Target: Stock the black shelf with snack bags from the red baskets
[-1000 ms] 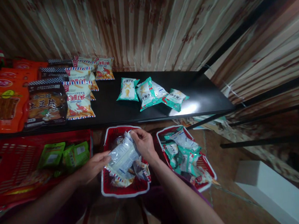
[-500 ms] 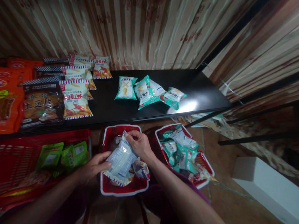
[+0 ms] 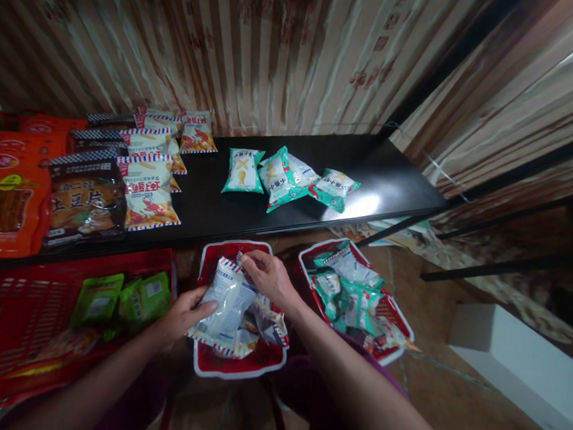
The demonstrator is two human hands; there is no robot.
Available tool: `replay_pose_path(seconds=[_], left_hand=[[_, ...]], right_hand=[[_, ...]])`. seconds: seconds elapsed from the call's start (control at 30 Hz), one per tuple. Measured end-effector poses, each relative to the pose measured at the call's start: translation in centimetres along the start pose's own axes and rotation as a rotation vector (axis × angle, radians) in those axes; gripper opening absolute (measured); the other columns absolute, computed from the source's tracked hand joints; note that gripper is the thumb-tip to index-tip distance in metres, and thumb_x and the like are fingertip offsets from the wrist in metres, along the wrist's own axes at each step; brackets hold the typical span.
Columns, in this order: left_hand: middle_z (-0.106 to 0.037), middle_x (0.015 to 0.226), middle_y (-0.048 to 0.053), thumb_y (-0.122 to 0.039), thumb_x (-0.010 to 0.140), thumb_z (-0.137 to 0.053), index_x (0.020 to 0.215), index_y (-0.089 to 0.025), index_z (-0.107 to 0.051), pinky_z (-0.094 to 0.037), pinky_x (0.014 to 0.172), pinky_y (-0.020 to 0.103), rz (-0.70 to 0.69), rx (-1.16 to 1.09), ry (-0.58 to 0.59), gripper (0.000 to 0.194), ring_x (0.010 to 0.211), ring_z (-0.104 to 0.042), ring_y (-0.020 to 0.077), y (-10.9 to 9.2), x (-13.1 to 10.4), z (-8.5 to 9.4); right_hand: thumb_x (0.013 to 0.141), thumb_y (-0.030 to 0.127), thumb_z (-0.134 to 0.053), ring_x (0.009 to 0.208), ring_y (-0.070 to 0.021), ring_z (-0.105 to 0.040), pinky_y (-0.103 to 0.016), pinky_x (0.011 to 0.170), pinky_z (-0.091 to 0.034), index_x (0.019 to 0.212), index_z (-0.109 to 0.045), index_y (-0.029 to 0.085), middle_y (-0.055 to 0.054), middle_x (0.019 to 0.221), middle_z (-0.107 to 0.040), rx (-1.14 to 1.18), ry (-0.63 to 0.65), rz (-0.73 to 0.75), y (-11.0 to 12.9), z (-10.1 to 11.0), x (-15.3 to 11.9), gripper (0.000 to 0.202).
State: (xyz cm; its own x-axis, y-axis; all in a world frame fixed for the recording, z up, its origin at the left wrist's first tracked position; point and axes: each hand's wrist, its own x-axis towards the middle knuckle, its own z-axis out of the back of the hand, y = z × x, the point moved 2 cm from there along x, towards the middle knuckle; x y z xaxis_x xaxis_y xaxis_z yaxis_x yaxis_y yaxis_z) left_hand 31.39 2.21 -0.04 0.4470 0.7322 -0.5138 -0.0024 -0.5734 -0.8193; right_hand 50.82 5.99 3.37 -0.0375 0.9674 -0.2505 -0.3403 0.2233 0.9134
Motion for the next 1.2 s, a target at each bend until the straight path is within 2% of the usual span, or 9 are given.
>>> replay_pose_path(seconds=[0.13,0.33,0.53,0.7,0.93,1.2], left_hand=[[-0.069,0.086,0.007,-0.043,0.065,-0.072,0.098,-0.011,-0.064,-0.047,0.065,0.026,-0.004,-0.117,-0.085,0.047,0.073,-0.062,0.0178,-0.7,-0.1,0.4],[-0.07,0.088,0.007,-0.039,0.068,-0.071,0.105,-0.012,-0.062,-0.05,0.067,0.027,-0.028,-0.174,-0.102,0.046,0.074,-0.064,0.0182,-0.7,0.1,0.5],[-0.07,0.091,0.008,-0.039,0.07,-0.069,0.107,-0.012,-0.062,-0.05,0.069,0.028,-0.045,-0.17,-0.077,0.046,0.077,-0.065,0.0199,-0.5,0.3,0.3],[-0.071,0.094,0.008,-0.038,0.073,-0.067,0.113,-0.014,-0.059,-0.05,0.073,0.03,-0.046,-0.199,-0.032,0.047,0.082,-0.065,0.0211,0.0,0.4,0.3],[-0.072,0.087,0.008,-0.041,0.069,-0.071,0.113,-0.013,-0.061,-0.049,0.067,0.029,-0.026,-0.234,-0.046,0.053,0.07,-0.066,0.0195,-0.1,0.3,0.3],[-0.072,0.085,0.008,-0.039,0.064,-0.074,0.103,-0.012,-0.064,-0.049,0.066,0.029,-0.034,-0.27,-0.085,0.048,0.071,-0.065,0.0195,-1.5,-0.1,-0.2]], right_hand=[[0.076,0.046,-0.055,0.06,-0.0129,-0.053,-0.022,0.052,-0.04,0.08,-0.065,0.017,-0.001,0.068,-0.061,0.008,0.007,-0.036,-0.1,0.4,0.0,0.032],[0.072,0.044,-0.061,0.053,-0.0108,-0.051,-0.021,0.047,-0.039,0.083,-0.063,0.017,0.001,0.065,-0.061,0.182,0.032,-0.127,-0.7,-0.1,-0.1,0.029],[0.069,0.04,-0.064,0.054,-0.0106,-0.05,-0.022,0.051,-0.039,0.071,-0.064,0.016,0.001,0.062,-0.06,0.182,-0.056,-0.042,-0.7,0.1,0.2,0.024],[0.069,0.04,-0.064,0.055,-0.012,-0.051,-0.025,0.055,-0.042,0.072,-0.064,0.017,0.001,0.061,-0.06,0.21,-0.1,-0.064,-0.6,0.1,0.2,0.024],[0.067,0.041,-0.067,0.058,-0.0138,-0.054,-0.026,0.056,-0.045,0.075,-0.066,0.018,-0.001,0.065,-0.062,0.237,-0.147,-0.076,-0.7,0.0,0.2,0.025],[0.07,0.046,-0.066,0.07,-0.0164,-0.059,-0.029,0.067,-0.048,0.086,-0.067,0.018,-0.003,0.078,-0.067,0.314,-0.088,-0.042,-0.5,0.3,0.3,0.032]])
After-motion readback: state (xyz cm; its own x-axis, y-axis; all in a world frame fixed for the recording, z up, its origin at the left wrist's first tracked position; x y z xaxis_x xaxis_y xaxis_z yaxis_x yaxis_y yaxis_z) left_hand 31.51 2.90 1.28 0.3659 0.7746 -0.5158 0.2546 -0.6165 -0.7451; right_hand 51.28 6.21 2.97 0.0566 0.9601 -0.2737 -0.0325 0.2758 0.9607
